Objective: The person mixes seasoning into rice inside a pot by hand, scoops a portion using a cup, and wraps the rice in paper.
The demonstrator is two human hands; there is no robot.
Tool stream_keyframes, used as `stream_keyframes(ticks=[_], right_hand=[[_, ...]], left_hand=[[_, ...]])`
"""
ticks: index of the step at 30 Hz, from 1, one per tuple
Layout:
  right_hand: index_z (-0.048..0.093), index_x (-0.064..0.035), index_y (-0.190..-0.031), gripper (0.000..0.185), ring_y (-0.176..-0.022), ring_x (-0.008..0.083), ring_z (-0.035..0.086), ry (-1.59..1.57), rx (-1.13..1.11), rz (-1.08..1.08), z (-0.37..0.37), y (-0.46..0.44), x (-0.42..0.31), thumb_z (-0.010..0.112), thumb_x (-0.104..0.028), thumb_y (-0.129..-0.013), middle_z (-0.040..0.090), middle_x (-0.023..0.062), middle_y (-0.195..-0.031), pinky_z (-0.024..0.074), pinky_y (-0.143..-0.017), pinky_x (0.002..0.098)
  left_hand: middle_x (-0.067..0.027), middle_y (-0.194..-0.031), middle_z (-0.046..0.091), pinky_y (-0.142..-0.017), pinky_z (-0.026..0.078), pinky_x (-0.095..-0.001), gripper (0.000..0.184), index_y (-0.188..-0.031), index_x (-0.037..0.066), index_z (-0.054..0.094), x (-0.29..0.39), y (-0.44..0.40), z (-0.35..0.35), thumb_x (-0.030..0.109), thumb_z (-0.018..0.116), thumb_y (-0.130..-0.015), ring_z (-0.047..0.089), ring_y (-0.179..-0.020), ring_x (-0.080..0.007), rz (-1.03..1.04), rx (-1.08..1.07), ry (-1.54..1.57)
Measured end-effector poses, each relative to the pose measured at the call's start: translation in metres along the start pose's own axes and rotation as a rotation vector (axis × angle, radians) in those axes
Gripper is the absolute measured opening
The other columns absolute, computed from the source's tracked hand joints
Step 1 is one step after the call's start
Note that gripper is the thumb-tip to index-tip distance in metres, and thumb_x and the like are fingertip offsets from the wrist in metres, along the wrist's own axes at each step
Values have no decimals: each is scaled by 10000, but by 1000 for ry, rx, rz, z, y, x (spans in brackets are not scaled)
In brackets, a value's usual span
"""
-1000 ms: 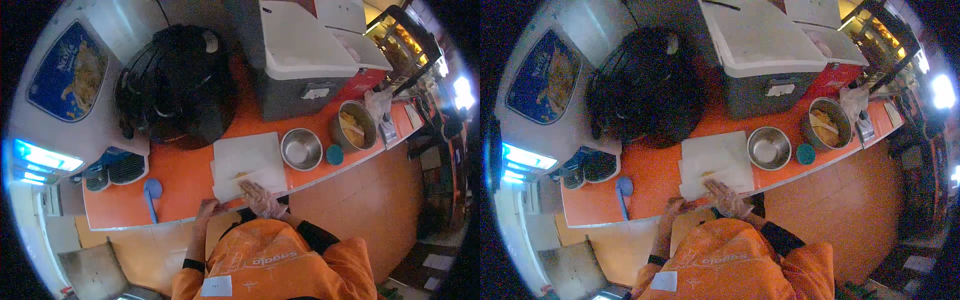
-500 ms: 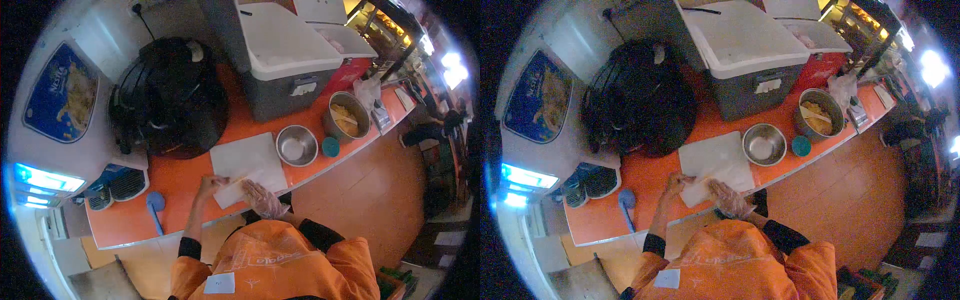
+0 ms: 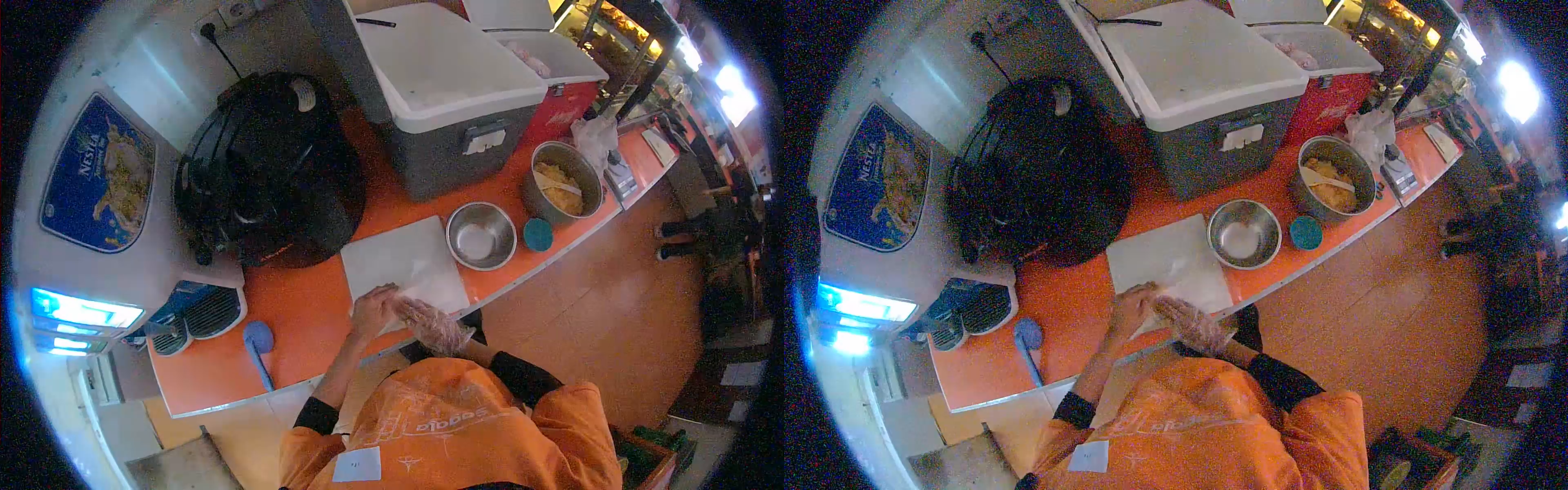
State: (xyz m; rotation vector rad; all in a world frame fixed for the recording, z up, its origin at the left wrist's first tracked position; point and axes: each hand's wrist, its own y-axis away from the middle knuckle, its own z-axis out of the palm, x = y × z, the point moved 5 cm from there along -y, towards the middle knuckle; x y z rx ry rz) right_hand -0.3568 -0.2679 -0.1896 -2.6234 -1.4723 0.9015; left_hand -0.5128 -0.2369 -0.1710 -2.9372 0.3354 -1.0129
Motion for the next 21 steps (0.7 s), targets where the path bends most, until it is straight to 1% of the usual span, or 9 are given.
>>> stream_keyframes(ticks=[5, 7, 10, 13, 15, 16, 17, 19, 21], right_hand=[[472, -18, -1305, 467, -1296, 303, 400, 17, 109, -107, -18, 1, -6, 493, -137, -854, 437, 150, -1381, 308, -1102, 408], [521, -6, -1250, 390, -1238, 303, 469, 66, 205, -177, -7, 15, 0, 512, -120, -877, 504, 146, -1317, 362, -1069, 400], [501, -65, -1276, 467, -1355, 306, 328, -8, 81, -125, 13, 19, 16, 503, -213, -833, 380, 144, -1436, 260, -1131, 432], [524, -95, -1219, 401, -1300, 316, 392, -303, -525, 331, -28, -20, 14, 512, -229, -841, 474, 137, -1342, 306, -1098, 442], [562, -112, -1119, 292, -1200, 302, 469, 327, 156, -163, -77, -44, -12, 514, -224, -853, 561, 114, -1195, 370, -1034, 436], [562, -112, -1119, 292, -1200, 302, 469, 326, 156, -163, -56, -41, 9, 514, -224, -853, 561, 114, -1195, 370, -1034, 436], [487, -107, -1213, 390, -1214, 272, 438, -607, 197, -133, -22, -35, 51, 537, -287, -870, 469, 86, -1280, 342, -1043, 464], [412, -103, -1306, 508, -1229, 243, 408, -1539, 207, -86, -12, -28, 86, 560, -351, -887, 377, 58, -1364, 314, -1052, 492], [479, -103, -1233, 408, -1161, 263, 463, -761, 174, 76, -57, -18, 91, 531, -311, -886, 458, 67, -1302, 360, -1009, 470]], left_hand=[[-137, -1112, 649, -831, 531, -390, 251, -1096, 52, 652, 15, 38, 27, 140, 515, -905, 650, -972, -295, 230, 266, -90], [-143, -1247, 575, -948, 475, -401, 330, -1214, 50, 579, 18, 47, 30, 179, 500, -921, 573, -1125, -322, -132, 173, 225], [-172, -1357, 469, -1030, 395, -424, 443, -1307, 12, 474, 27, 57, 33, 227, 520, -922, 472, -1238, -335, 104, 183, -111], [-199, -1419, 379, -1081, 327, -433, 536, -1365, -25, 383, 24, 68, 49, 240, 527, -921, 370, -1320, -340, 111, 55, -214], [-199, -1417, 382, -1084, 323, -436, 550, -1376, -22, 368, 28, 71, 49, 240, 528, -920, 371, -1323, -334, 129, 79, -276], [-200, -1416, 385, -1087, 318, -438, 564, -1388, -19, 353, 31, 72, 47, 239, 528, -919, 371, -1326, -328, 149, 106, -340], [-200, -1416, 385, -1087, 318, -438, 564, -1388, -19, 353, 34, 72, 46, 239, 528, -919, 371, -1326, -328, 148, 106, -341], [-174, -1441, 364, -1089, 313, -445, 575, -1398, 0, 353, 34, 69, 44, 235, 539, -907, 351, -1345, -313, 128, 117, -389], [-162, -1448, 358, -1090, 314, -441, 577, -1398, 11, 360, 30, 70, 46, 225, 547, -896, 345, -1350, -305, 114, 119, -391]])
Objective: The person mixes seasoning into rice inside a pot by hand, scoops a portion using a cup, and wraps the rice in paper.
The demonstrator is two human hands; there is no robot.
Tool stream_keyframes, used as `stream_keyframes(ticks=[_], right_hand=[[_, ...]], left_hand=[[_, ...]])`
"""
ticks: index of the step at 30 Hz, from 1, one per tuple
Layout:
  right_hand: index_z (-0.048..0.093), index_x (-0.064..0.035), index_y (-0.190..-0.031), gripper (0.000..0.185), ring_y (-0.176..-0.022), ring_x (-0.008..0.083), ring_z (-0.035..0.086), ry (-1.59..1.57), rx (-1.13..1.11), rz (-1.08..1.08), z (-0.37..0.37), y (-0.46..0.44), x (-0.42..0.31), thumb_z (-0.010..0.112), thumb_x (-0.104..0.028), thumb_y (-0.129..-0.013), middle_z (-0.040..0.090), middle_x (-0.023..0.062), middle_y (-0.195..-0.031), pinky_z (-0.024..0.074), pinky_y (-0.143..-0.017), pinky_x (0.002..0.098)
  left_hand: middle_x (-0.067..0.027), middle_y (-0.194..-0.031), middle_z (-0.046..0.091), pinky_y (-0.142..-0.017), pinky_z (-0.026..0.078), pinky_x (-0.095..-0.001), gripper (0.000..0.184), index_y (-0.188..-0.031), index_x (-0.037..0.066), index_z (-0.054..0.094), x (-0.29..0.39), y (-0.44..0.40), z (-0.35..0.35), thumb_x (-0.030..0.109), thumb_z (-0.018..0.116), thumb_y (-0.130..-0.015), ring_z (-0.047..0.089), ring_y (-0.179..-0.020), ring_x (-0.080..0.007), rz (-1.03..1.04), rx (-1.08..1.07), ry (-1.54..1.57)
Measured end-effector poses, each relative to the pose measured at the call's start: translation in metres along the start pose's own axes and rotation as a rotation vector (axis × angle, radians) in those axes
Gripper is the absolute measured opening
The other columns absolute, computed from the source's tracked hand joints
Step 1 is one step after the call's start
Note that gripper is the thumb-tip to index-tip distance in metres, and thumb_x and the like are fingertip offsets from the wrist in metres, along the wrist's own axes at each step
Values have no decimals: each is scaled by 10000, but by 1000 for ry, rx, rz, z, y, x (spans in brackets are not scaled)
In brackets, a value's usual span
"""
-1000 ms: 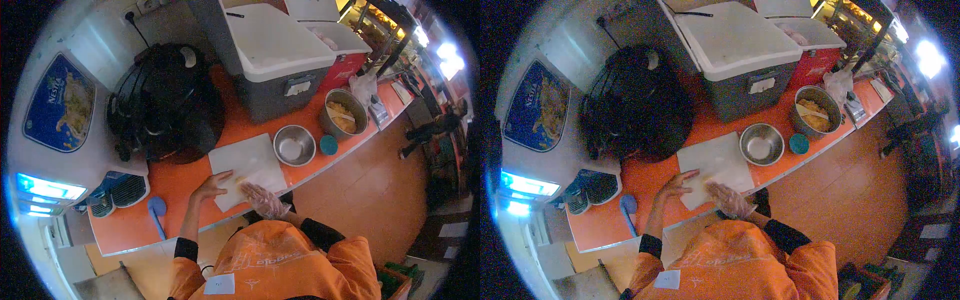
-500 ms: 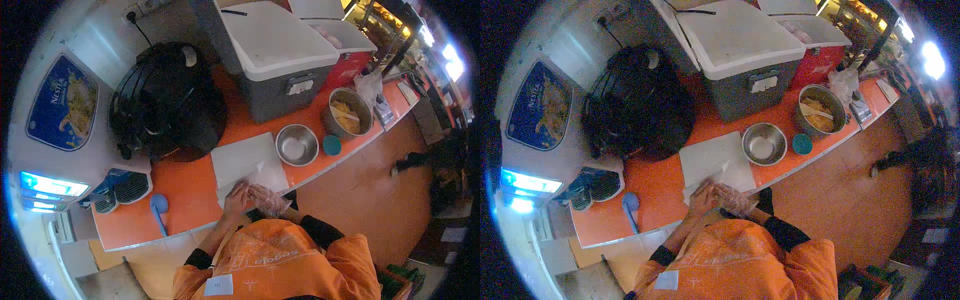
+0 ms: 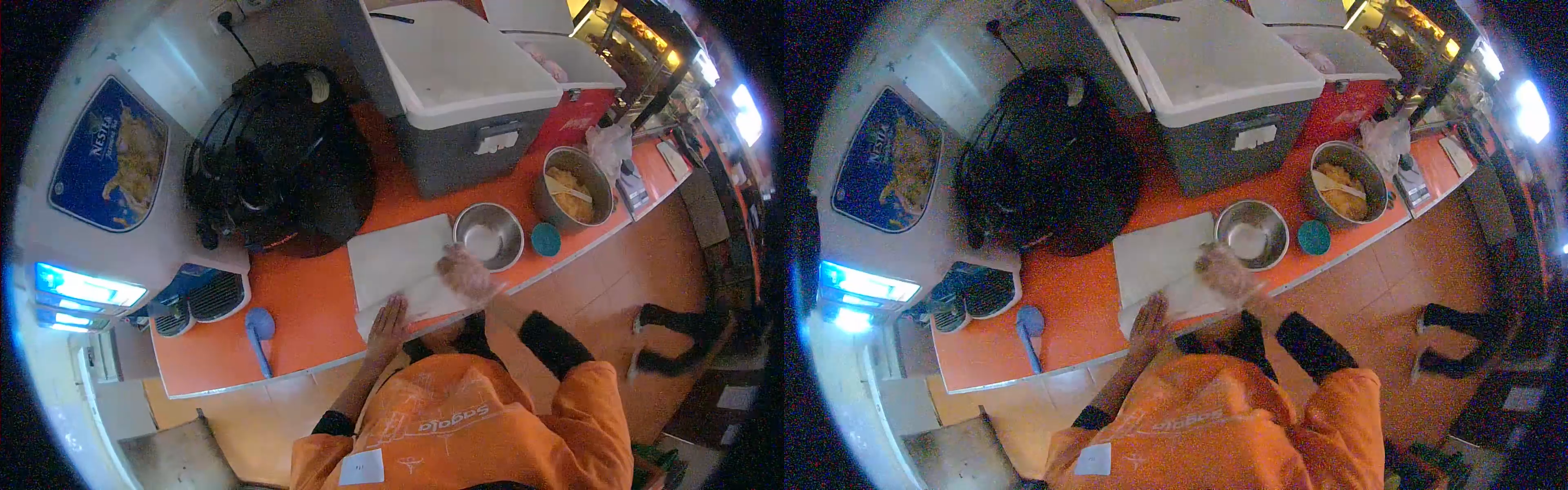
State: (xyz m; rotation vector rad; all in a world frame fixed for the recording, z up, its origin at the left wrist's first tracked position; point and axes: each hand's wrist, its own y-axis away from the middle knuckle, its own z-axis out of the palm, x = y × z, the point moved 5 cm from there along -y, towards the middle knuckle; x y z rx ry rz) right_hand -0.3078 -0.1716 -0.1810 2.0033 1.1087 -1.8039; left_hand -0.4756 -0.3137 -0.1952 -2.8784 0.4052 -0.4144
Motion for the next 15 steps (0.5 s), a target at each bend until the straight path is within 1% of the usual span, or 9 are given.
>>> stream_keyframes(ticks=[3, 4, 8, 9, 10, 11, 13, 14, 15], right_hand=[[580, -102, -1123, 296, -1060, 294, 546, 1185, 50, 116, -44, 5, -41, 489, -251, -884, 580, 80, -1207, 429, -946, 438], [580, -102, -1123, 296, -1060, 294, 546, 1186, 49, 117, -40, 5, -42, 489, -251, -884, 580, 80, -1207, 429, -946, 438], [613, -110, -1077, 273, -1030, 289, 567, 802, -198, -283, 33, 5, -64, 442, -247, -914, 626, 84, -1106, 441, -913, 436], [621, -112, -1065, 274, -1023, 287, 572, 700, -262, -379, 49, 10, -69, 430, -246, -921, 638, 85, -1081, 444, -904, 436], [616, -109, -1072, 274, -1025, 288, 571, 635, -300, -404, 54, 13, -70, 432, -243, -920, 634, 88, -1086, 445, -905, 433], [611, -105, -1078, 273, -1028, 288, 570, 605, -316, -389, 53, 15, -66, 434, -240, -919, 631, 92, -1090, 446, -905, 431], [601, -99, -1091, 274, -1034, 289, 568, 579, -319, -325, 53, 19, -51, 438, -234, -917, 624, 98, -1099, 447, -906, 426], [596, -96, -1097, 275, -1036, 290, 566, 577, -313, -292, 52, 21, -44, 440, -231, -916, 620, 102, -1103, 448, -906, 423], [591, -92, -1104, 276, -1039, 290, 565, 578, -300, -264, 51, 22, -38, 442, -227, -915, 617, 105, -1108, 449, -907, 421]], left_hand=[[-143, -1460, 348, -1080, 329, -434, 582, -1404, 31, 360, 1, 2, 5, 194, 552, -880, 334, -1359, -290, -25, -19, -15], [-136, -1466, 343, -1070, 344, -430, 586, -1412, 40, 354, 1, 2, 6, 173, 548, -875, 329, -1364, -283, -36, -33, -33], [-134, -1428, 399, -1025, 392, -432, 552, -1379, 41, 389, 9, 3, -10, 142, 553, -861, 400, -1314, -301, 0, 9, -47], [-141, -1371, 450, -988, 417, -441, 487, -1313, 27, 439, 7, 10, -8, 130, 561, -853, 454, -1248, -316, 23, 93, -34], [-147, -1314, 501, -952, 442, -449, 423, -1246, 12, 488, 4, 16, -7, 118, 569, -844, 509, -1181, -331, 48, 178, -22], [-147, -1314, 501, -952, 442, -449, 423, -1246, 12, 488, 1, 23, 3, 118, 569, -844, 509, -1181, -331, 49, 176, -27], [-162, -1157, 569, -883, 464, -455, 301, -1082, 20, 560, -28, 39, 15, 95, 613, -795, 569, -1024, -346, -399, 324, 462], [-162, -1157, 569, -883, 464, -455, 301, -1082, 20, 560, -29, 41, 13, 95, 613, -795, 569, -1024, -346, -391, 316, 460], [-157, -1078, 587, -846, 469, -451, 278, -1045, 30, 572, -31, 40, 11, 79, 620, -776, 577, -981, -340, -342, 299, 390]])
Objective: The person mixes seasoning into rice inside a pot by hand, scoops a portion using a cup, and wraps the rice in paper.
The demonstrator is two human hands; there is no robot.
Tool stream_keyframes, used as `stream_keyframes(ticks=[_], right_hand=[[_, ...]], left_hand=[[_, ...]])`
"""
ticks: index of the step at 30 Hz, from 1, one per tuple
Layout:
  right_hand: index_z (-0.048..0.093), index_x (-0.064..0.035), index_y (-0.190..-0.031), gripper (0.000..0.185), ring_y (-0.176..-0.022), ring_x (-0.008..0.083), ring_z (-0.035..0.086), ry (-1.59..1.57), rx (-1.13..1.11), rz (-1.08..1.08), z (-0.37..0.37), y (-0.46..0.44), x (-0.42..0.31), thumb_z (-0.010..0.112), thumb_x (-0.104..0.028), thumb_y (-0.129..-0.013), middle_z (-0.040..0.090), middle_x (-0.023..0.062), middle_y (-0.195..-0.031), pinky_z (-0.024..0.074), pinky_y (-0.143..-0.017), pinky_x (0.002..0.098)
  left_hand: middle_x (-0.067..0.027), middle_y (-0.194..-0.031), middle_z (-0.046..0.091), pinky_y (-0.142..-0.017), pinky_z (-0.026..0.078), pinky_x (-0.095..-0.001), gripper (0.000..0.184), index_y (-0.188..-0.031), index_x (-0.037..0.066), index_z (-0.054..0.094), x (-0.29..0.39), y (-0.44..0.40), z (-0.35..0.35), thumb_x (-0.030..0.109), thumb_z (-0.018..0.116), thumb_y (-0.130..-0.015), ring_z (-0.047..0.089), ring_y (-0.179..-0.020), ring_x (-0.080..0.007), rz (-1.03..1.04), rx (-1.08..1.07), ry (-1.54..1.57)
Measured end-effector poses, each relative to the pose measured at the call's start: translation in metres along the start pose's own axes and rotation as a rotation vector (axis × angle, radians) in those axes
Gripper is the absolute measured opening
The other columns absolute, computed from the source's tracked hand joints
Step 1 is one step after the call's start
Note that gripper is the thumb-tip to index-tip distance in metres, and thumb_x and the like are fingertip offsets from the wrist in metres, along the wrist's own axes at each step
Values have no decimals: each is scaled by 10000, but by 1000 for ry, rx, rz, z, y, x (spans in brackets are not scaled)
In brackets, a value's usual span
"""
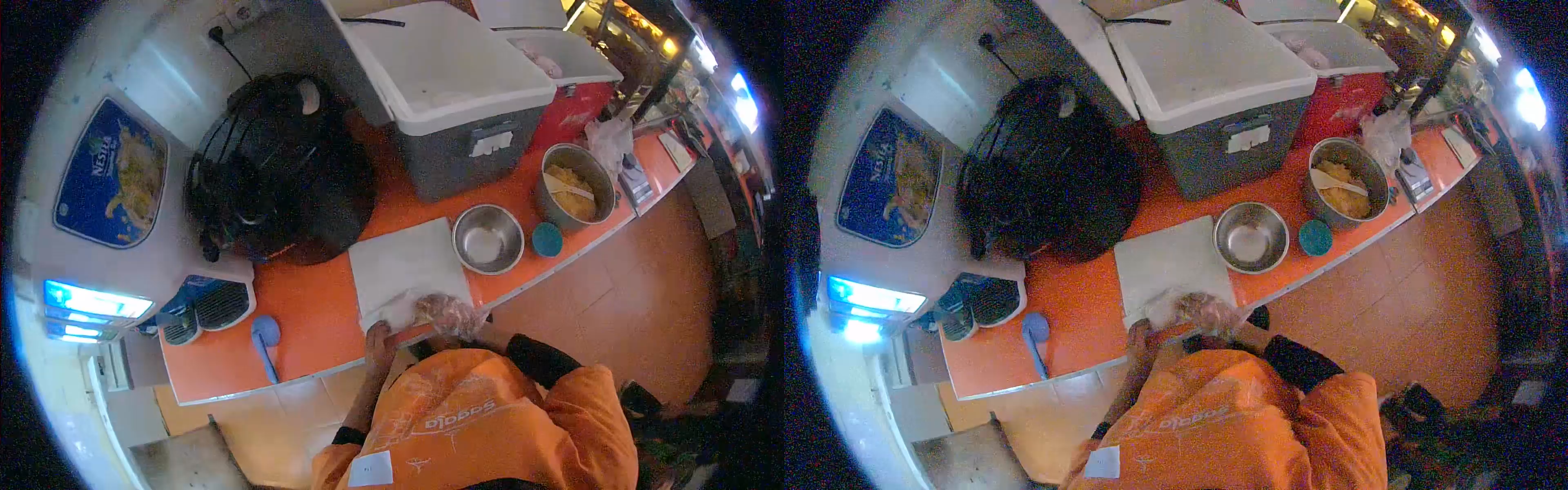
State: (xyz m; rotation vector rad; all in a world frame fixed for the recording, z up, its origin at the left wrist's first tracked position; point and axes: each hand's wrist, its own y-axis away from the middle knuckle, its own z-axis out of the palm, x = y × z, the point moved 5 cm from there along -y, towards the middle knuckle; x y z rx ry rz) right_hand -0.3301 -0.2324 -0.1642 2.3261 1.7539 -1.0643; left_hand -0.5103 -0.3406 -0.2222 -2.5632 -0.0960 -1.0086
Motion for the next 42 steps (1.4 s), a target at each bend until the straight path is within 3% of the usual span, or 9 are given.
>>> stream_keyframes(ticks=[7, 14, 17, 20, 23, 32, 35, 38, 42], right_hand=[[557, -69, -1148, 294, -1058, 293, 558, 66, 37, 157, -4, -9, 17, 455, -206, -908, 593, 129, -1139, 454, -910, 404], [523, -46, -1193, 327, -1078, 296, 550, 124, 211, 227, -40, -75, 13, 469, -184, -902, 569, 152, -1170, 459, -913, 386], [508, -36, -1212, 344, -1086, 298, 546, 54, 218, 248, -37, -90, 17, 474, -174, -899, 558, 163, -1183, 461, -914, 379], [493, -26, -1231, 363, -1094, 299, 543, -25, 190, 278, -26, -84, 23, 480, -165, -896, 548, 173, -1197, 463, -916, 371], [479, -16, -1250, 384, -1102, 301, 540, -84, 59, 341, 3, -53, 34, 486, -155, -893, 538, 183, -1210, 465, -917, 364], [431, 17, -1304, 454, -1111, 323, 535, 449, -113, 196, 49, 22, 13, 507, -130, -882, 514, 212, -1242, 468, -922, 355], [417, 28, -1317, 478, -1102, 340, 539, -114, 177, 385, 45, 22, 18, 520, -112, -872, 500, 215, -1277, 462, -928, 379], [406, 35, -1328, 492, -1110, 346, 539, -478, 202, 514, 57, 26, 31, 533, -69, -865, 491, 205, -1309, 457, -934, 389], [393, 25, -1344, 493, -1148, 280, 530, -91, 297, 239, 46, 19, 18, 523, -78, -880, 482, 161, -1335, 436, -979, 370]], left_hand=[[-98, -791, 622, -782, 479, -420, 312, -1040, 61, 579, -20, -27, -6, 27, 612, -732, 599, -853, -322, -30, -193, -35], [-128, -1017, 562, -757, 502, -416, 359, -1066, 74, 558, -6, -77, -7, 85, 649, -719, 575, -931, -297, 67, -31, -255], [-144, -1082, 522, -771, 510, -441, 319, -1015, 37, 552, -32, -84, 26, 97, 655, -719, 563, -1009, -300, 5, -425, -564], [-195, -832, 561, -772, 473, -474, 263, -890, 4, 569, 12, -87, 14, 59, 605, -635, 552, -831, -387, 15, -248, -533], [-170, -1063, 537, -762, 506, -460, 316, -946, 1, 543, 4, -69, 22, 135, 681, -695, 560, -986, -333, -317, -471, -535], [-199, -1186, 433, -926, 395, -430, 581, -1268, -30, 454, 14, 2, 40, 171, 629, -752, 446, -1115, -333, -91, -72, -225], [-191, -1297, 384, -995, 324, -423, 676, -1363, -28, 384, -1, 18, 53, 217, 624, -781, 364, -1219, -289, -41, 80, 33], [-141, -1319, 411, -1009, 315, -410, 559, -1312, -7, 446, -19, 0, 66, 273, 595, -851, 398, -1216, -253, -713, 11, 968], [-101, -1249, 494, -975, 371, -382, 460, -1285, 30, 461, 0, -23, 41, 274, 560, -909, 475, -1161, -221, -968, -21, 1466]])
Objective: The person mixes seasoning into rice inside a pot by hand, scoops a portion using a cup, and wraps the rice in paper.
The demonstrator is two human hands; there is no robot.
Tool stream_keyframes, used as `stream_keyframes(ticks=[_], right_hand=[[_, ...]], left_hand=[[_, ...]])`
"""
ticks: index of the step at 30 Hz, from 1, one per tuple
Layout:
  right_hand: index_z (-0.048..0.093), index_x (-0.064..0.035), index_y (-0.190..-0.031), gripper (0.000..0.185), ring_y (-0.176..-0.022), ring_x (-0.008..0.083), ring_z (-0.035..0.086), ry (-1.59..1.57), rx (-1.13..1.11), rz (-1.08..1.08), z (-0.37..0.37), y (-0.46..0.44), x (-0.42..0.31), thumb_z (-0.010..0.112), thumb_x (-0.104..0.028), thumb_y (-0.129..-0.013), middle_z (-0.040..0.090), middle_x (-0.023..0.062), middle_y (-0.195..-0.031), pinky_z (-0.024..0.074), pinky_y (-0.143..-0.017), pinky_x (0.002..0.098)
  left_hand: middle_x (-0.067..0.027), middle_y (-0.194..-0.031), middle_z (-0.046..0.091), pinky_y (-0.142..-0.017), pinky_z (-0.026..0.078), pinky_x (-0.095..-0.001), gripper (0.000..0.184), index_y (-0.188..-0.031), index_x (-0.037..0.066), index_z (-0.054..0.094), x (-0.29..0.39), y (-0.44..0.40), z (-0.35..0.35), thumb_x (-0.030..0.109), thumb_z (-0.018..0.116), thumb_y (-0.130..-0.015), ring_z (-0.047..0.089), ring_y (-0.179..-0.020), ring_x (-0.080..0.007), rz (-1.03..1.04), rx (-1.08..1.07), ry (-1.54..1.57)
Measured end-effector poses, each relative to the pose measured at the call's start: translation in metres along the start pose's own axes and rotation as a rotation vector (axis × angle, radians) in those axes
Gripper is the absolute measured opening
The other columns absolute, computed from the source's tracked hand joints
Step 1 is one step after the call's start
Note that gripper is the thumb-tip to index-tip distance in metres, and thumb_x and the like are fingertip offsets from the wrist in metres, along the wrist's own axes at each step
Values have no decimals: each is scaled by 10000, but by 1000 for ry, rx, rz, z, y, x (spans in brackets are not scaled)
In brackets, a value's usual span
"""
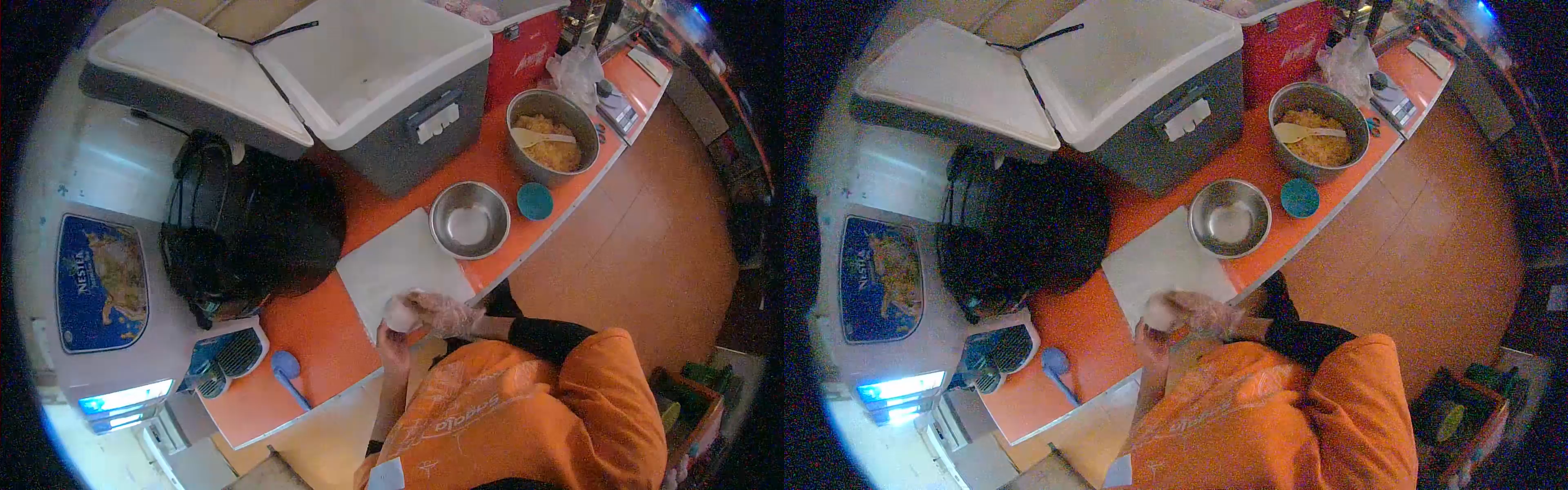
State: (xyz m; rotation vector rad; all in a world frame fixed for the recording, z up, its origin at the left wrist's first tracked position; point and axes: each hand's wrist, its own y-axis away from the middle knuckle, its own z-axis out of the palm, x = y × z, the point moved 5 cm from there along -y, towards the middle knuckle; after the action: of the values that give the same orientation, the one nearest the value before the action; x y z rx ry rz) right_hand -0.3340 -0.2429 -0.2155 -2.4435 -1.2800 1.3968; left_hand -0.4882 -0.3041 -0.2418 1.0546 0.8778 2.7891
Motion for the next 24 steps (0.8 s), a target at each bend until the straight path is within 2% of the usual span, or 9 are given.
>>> stream_keyframes(ticks=[2, 5, 8, 11, 13, 14, 17, 19, 24], right_hand=[[400, 1, -1349, 479, -1155, 289, 529, -387, -34, 17, 7, -9, -1, 501, -157, -909, 501, 143, -1314, 435, -979, 375], [407, -23, -1355, 473, -1161, 298, 527, -772, -75, 23, 6, -25, -4, 479, -236, -939, 521, 126, -1292, 434, -978, 381], [413, -29, -1349, 476, -1109, 317, 539, -282, -316, -23, -38, -53, -40, 472, -240, -927, 549, 141, -1211, 443, -939, 395], [452, -73, -1316, 443, -1032, 349, 548, -112, -274, 3, -55, -63, -49, 503, -208, -896, 568, 148, -1126, 452, -892, 414], [462, -49, -1315, 596, -1007, 297, 541, 129, -91, -210, -55, -61, -48, 621, -143, -749, 538, 111, -1213, 484, -843, 387], [462, -49, -1315, 596, -1007, 297, 541, 136, -89, -212, -60, -65, -54, 621, -143, -749, 538, 111, -1213, 484, -843, 387], [519, -57, -1261, 539, -919, 278, 542, 270, -28, -310, -68, -78, -82, 607, -109, -731, 570, 76, -1160, 486, -795, 391], [558, -81, -1192, 451, -989, 297, 567, -1, 26, 16, -60, -77, -77, 595, -158, -749, 583, 130, -1133, 464, -858, 367], [542, -101, -1239, 478, -983, 288, 554, 29, 65, -41, -82, -83, -112, 584, -160, -766, 598, 112, -1111, 441, -882, 421]], left_hand=[[-103, -1226, 516, -962, 391, -387, 499, -1319, 40, 419, 7, 1, 13, 254, 590, -902, 502, -1134, -218, -4, -68, 22], [-136, -1225, 513, -949, 425, -404, 705, -1405, 47, 256, 18, 7, 25, 183, 675, -855, 508, -1130, -222, 120, 96, -261], [-160, -1235, 502, -972, 430, -392, 875, -1426, 57, 121, 22, 11, 37, 153, 738, -812, 507, -1143, -233, 13, 105, -192], [-142, -1243, 505, -969, 450, -383, 711, -1379, 51, 275, 28, 12, 39, 261, 702, -852, 517, -1144, -234, 8, 207, -238], [-128, -1245, 513, -961, 458, -403, 604, -1325, 47, 380, 50, 33, 88, 315, 671, -869, 520, -1149, -229, 235, -102, -576], [-124, -1246, 515, -958, 460, -410, 574, -1307, 45, 415, 58, 43, 109, 333, 660, -875, 521, -1151, -228, 320, -205, -678], [-102, -1149, 574, -924, 479, -417, 416, -1166, 55, 536, 58, 36, 106, 364, 612, -899, 558, -1088, -221, 212, -31, -83], [-94, -1032, 609, -903, 485, -401, 349, -1093, 63, 550, 46, 7, 80, 341, 615, -892, 589, -1011, -231, 91, -93, 273], [-97, -978, 623, -893, 487, -414, 301, -1011, 65, 573, 63, 26, 101, 313, 641, -856, 603, -954, -255, 134, -192, 399]])
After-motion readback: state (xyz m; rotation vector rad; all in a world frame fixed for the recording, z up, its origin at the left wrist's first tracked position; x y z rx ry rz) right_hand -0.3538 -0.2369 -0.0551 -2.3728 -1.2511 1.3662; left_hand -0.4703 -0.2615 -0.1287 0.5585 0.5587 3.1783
